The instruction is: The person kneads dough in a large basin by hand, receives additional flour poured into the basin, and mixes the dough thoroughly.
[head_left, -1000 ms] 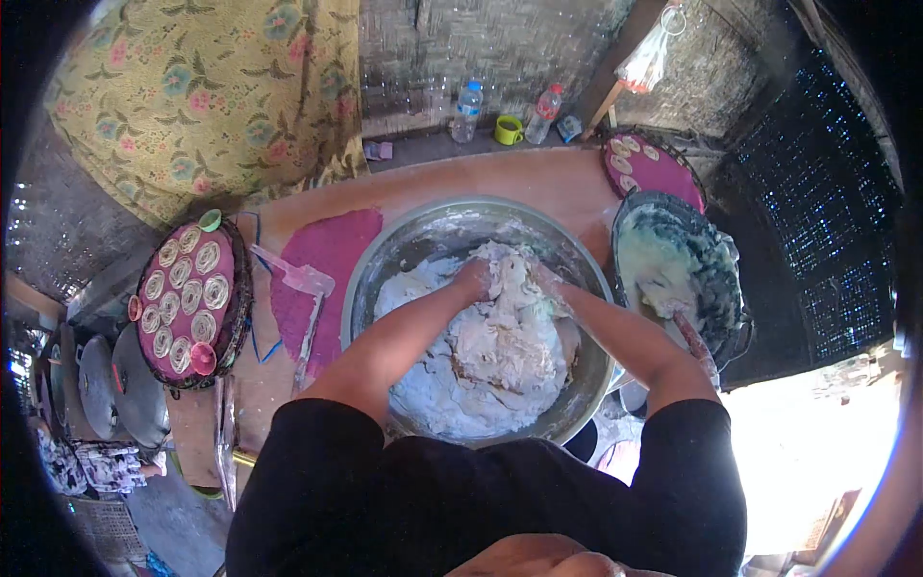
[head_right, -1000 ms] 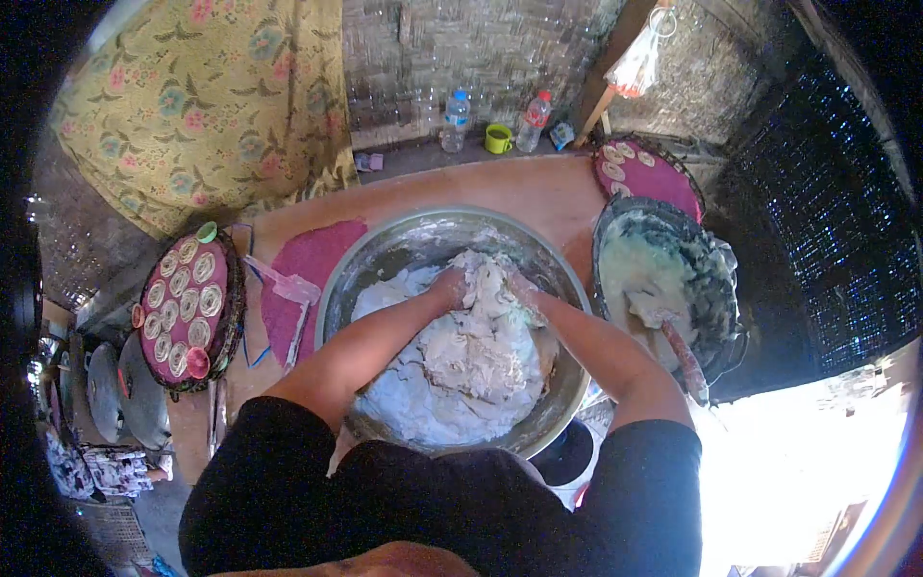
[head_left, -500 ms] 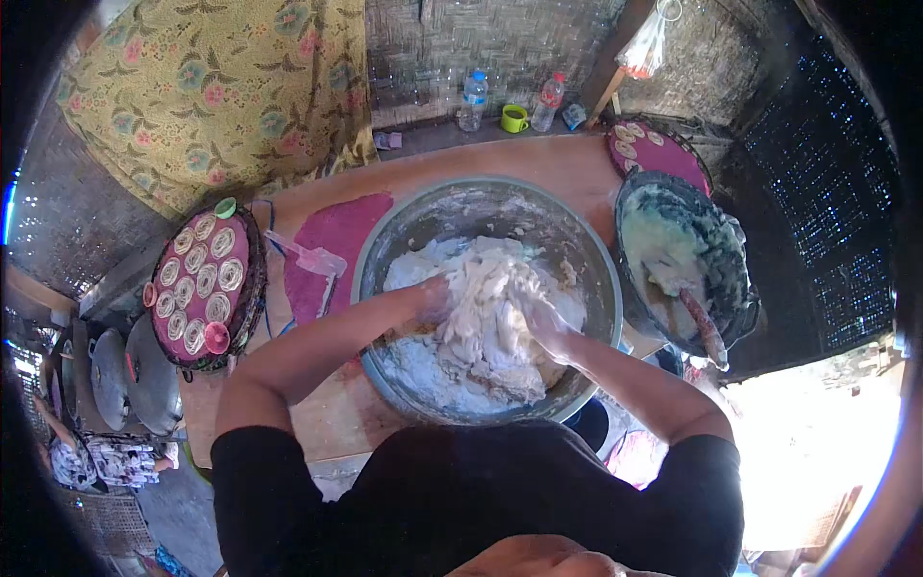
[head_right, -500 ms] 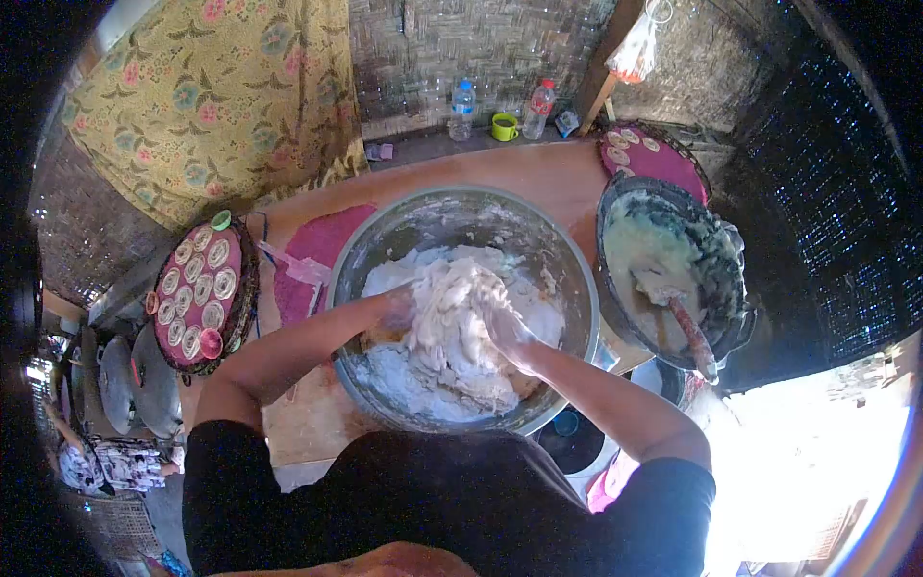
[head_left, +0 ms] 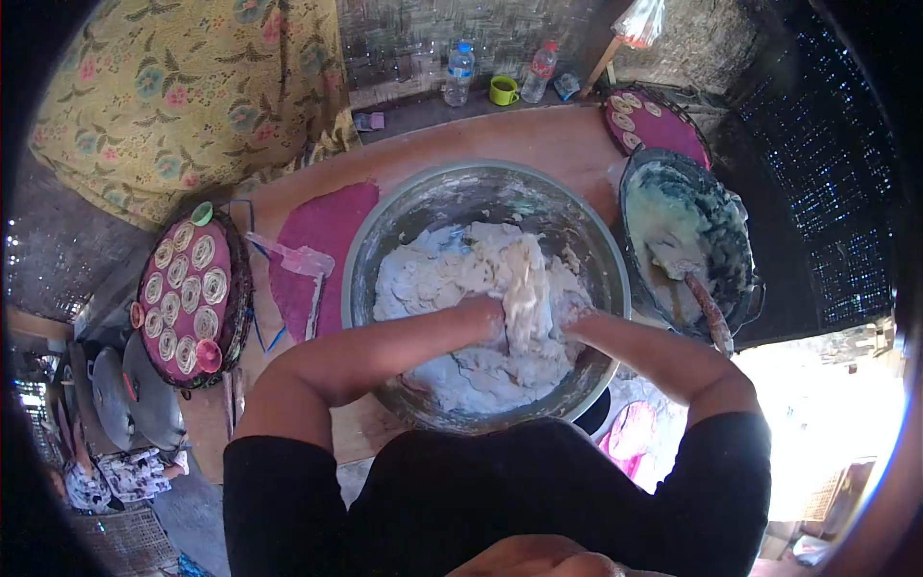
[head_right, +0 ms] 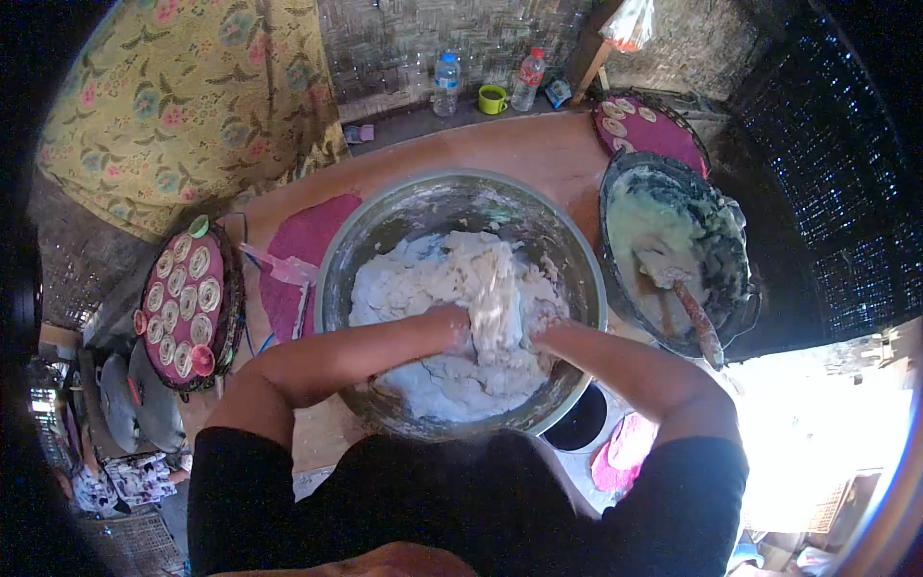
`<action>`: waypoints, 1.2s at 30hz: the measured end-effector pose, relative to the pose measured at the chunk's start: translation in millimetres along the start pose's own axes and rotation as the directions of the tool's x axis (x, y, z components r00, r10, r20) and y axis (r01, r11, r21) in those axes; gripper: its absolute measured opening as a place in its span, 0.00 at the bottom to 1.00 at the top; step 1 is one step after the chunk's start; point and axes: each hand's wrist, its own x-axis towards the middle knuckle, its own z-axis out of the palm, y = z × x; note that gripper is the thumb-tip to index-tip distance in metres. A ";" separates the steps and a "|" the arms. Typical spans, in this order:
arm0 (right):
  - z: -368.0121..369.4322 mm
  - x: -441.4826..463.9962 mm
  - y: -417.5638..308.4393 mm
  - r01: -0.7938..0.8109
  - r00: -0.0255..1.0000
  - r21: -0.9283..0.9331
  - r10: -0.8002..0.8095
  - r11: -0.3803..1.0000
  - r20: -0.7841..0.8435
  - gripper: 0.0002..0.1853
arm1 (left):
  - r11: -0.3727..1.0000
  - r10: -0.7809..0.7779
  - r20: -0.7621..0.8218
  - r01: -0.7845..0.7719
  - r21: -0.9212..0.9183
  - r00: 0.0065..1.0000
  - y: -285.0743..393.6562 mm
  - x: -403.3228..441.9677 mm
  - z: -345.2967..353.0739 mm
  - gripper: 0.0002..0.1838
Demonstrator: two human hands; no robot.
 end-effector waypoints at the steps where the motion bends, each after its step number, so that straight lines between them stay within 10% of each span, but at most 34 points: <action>1: -1.7 9.3 6.8 -0.017 1.000 0.006 0.017 1.000 -0.005 0.30 | 1.000 0.007 0.004 -0.007 0.000 1.000 -7.7 13.7 0.8 0.24; 4: -6.2 32.5 21.4 -0.051 0.998 0.035 0.052 0.998 -0.032 0.30 | 0.988 0.153 -0.402 -0.151 0.036 0.903 -42.1 74.3 15.7 0.25; 6: -4.2 57.0 28.7 -0.084 0.994 0.067 0.088 0.994 -0.059 0.30 | 0.970 0.211 -0.712 -0.231 0.069 0.670 -55.8 100.4 13.0 0.27; 12: 3.0 101.2 31.6 -0.175 0.972 0.181 0.199 0.968 -0.122 0.31 | 0.997 0.030 -0.821 -0.081 -0.019 0.570 -66.5 95.3 -5.8 0.23; 16: 16.3 92.3 18.5 -0.147 0.970 0.312 0.198 0.939 -0.139 0.31 | 0.933 -0.045 -0.840 -0.278 -0.229 0.540 -78.6 105.6 4.5 0.19; 19: 20.9 60.4 -4.0 -0.026 0.983 0.468 0.108 0.883 -0.150 0.32 | 0.963 0.262 -0.791 -0.202 0.178 0.553 -80.9 87.3 10.9 0.18; 21: 14.2 29.5 -25.2 0.067 0.986 0.549 0.030 0.833 -0.165 0.32 | 0.998 0.069 -0.534 -0.066 0.026 0.843 -60.6 34.4 13.0 0.14; 23: 2.4 -1.5 -48.8 0.139 0.981 0.553 -0.040 0.821 -0.188 0.32 | 0.998 0.046 -0.428 -0.026 0.054 0.903 -51.2 -6.7 22.9 0.16; 28: -39.2 -65.2 -87.0 0.186 0.944 0.228 -0.110 0.956 -0.310 0.33 | 0.990 0.118 -0.320 -0.136 -0.034 0.940 -13.7 -119.5 29.7 0.30; 30: -22.0 -40.4 -59.7 0.183 0.916 0.101 -0.132 0.978 -0.379 0.33 | 0.968 0.132 -0.568 -0.229 -0.103 0.812 -12.6 -133.7 30.7 0.32; 33: -30.6 19.3 -14.5 0.240 0.898 -0.016 -0.228 0.971 -0.376 0.33 | 0.972 -0.063 -0.553 -0.075 -0.223 0.831 -26.0 -112.3 1.4 0.35; 36: -63.7 72.4 3.3 0.051 0.972 0.351 0.034 0.935 -0.234 0.31 | 0.945 -0.192 -0.561 -0.002 -0.327 0.805 -45.2 -75.1 -23.6 0.35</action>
